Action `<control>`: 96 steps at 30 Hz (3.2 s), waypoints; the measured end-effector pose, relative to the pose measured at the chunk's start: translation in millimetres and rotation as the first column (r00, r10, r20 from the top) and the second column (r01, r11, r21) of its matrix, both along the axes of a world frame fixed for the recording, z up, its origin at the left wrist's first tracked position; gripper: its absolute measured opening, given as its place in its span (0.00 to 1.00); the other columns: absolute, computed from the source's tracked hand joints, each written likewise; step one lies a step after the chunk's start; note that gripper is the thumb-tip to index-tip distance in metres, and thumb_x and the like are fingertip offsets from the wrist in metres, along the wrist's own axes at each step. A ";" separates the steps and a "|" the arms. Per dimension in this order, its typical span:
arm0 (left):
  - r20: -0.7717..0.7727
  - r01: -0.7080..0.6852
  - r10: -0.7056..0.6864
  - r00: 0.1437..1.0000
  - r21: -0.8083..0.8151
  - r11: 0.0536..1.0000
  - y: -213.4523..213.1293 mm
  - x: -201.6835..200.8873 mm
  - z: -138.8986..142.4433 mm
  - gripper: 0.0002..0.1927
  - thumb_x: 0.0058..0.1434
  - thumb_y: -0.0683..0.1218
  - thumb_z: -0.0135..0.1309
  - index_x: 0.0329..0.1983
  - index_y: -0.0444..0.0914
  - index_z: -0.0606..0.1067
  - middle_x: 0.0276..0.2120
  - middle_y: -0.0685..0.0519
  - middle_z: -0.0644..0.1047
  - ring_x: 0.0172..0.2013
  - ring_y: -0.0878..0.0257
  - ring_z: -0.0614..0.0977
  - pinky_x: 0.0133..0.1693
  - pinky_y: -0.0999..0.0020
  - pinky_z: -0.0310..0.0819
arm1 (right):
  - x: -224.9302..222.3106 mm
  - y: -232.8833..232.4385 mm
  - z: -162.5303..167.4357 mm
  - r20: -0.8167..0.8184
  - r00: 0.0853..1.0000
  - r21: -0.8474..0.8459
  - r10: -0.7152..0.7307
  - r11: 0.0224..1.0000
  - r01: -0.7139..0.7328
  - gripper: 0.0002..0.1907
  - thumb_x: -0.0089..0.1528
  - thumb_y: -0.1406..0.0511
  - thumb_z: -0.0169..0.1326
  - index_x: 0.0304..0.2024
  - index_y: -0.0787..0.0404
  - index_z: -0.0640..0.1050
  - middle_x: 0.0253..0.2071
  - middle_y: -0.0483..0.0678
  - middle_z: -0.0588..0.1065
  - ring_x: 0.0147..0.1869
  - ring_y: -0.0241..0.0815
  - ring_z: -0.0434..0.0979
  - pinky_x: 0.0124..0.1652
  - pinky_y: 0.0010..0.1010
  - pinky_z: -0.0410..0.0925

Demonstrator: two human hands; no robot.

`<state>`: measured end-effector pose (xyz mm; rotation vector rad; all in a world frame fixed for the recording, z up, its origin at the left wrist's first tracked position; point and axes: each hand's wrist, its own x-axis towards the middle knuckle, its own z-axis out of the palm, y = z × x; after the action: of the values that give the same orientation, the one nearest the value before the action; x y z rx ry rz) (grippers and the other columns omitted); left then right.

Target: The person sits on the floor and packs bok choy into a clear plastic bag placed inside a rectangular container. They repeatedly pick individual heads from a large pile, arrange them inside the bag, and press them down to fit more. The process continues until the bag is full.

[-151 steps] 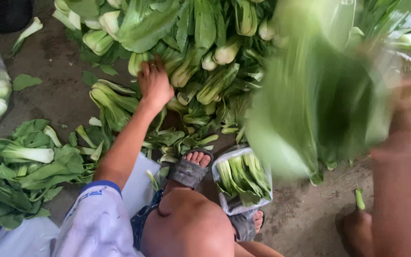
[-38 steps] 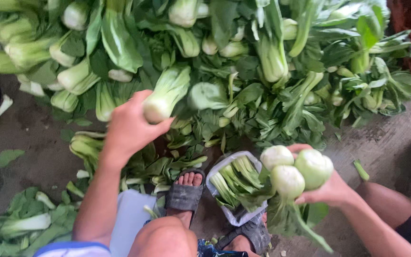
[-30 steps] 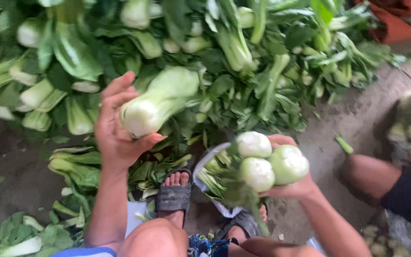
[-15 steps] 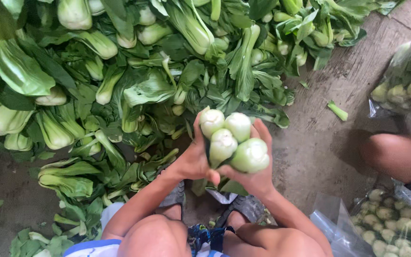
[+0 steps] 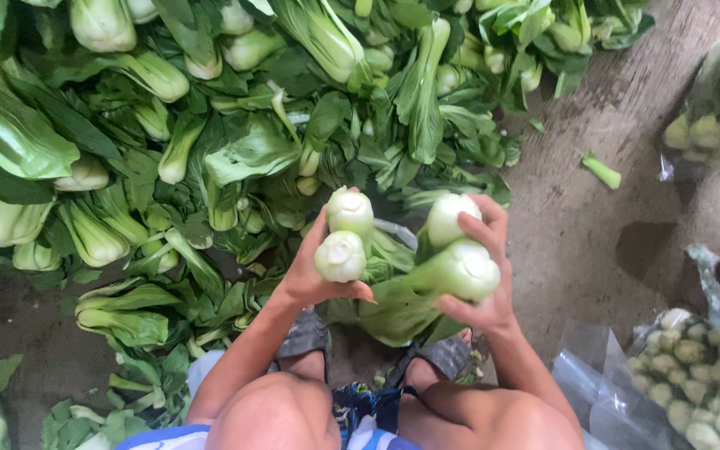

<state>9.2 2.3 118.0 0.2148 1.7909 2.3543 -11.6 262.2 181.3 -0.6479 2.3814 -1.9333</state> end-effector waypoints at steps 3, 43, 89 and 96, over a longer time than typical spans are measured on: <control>-0.002 0.036 -0.036 0.999 -0.033 0.999 13.3 6.1 -5.4 0.73 0.36 0.55 0.81 0.78 0.37 0.47 0.66 0.49 0.66 0.65 0.59 0.69 0.68 0.62 0.65 | 2.6 -10.0 -8.6 -0.068 0.998 0.137 0.014 0.991 -0.005 0.47 0.50 0.43 0.67 0.68 0.51 0.71 0.73 0.58 0.56 0.74 0.57 0.62 0.70 0.46 0.62; 0.303 -0.333 0.364 0.881 -0.150 0.931 -118.5 137.8 -79.8 0.43 0.51 0.47 0.69 0.70 0.33 0.66 0.58 0.43 0.78 0.59 0.52 0.80 0.64 0.55 0.73 | 80.3 -13.0 -157.2 0.111 0.982 0.690 0.154 0.700 -0.188 0.68 0.40 0.39 0.72 0.74 0.53 0.56 0.76 0.69 0.43 0.79 0.78 0.39 0.69 0.71 0.38; -0.139 -0.004 -0.519 0.843 -0.967 0.253 143.9 42.3 -146.8 0.48 0.49 0.41 0.67 0.75 0.35 0.61 0.45 0.48 0.78 0.45 0.51 0.78 0.50 0.57 0.69 | 136.0 76.8 -252.0 0.346 0.662 0.398 -0.665 0.743 0.539 0.14 0.69 0.60 0.56 0.36 0.64 0.74 0.22 0.51 0.71 0.24 0.39 0.70 0.28 0.34 0.65; -0.154 0.101 -0.478 0.865 -0.880 0.465 144.6 30.3 -150.1 0.54 0.39 0.52 0.73 0.67 0.31 0.60 0.40 0.41 0.77 0.41 0.46 0.76 0.46 0.52 0.65 | 106.7 89.2 -231.0 0.323 0.757 0.380 -0.568 0.810 0.446 0.13 0.65 0.62 0.62 0.33 0.63 0.73 0.25 0.49 0.73 0.27 0.38 0.72 0.31 0.32 0.68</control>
<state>39.5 146.9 -32.2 0.7997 2.5906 0.9794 95.1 351.4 -49.7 0.4634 2.6140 -1.5737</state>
